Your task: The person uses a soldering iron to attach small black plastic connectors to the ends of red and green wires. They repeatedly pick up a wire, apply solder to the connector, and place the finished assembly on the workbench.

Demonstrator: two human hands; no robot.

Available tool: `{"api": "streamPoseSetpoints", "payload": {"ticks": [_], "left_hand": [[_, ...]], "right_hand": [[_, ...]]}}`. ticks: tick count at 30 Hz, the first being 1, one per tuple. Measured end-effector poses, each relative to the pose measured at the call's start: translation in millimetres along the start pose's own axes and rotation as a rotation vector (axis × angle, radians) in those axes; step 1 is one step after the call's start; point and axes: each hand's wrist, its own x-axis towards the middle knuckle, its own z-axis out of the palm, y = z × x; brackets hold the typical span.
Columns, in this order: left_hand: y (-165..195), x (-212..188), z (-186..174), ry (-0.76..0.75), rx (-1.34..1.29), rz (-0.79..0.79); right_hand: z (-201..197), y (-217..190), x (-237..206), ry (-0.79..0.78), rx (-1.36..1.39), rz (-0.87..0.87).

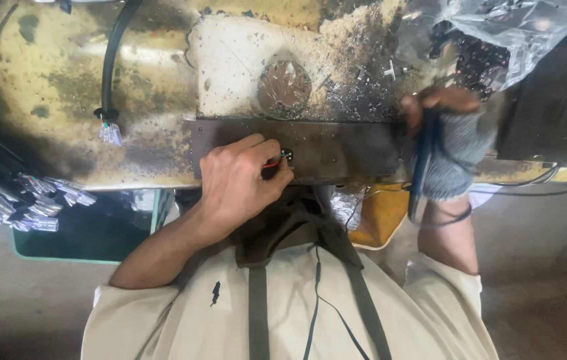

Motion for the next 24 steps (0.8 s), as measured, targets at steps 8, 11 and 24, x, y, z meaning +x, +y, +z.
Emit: {"api": "streamPoseSetpoints", "payload": {"ticks": [8, 11, 24], "left_hand": [[-1, 4, 1, -0.012, -0.021, -0.012], [-6, 5, 3, -0.001, -0.005, 0.01], [1, 3, -3, 0.003, 0.01, 0.026]], "right_hand": [[-7, -1, 19, 0.032, -0.927, -0.326], [29, -2, -25, 0.01, -0.492, -0.156], [27, -62, -3, -0.436, -0.879, -0.204]]}}
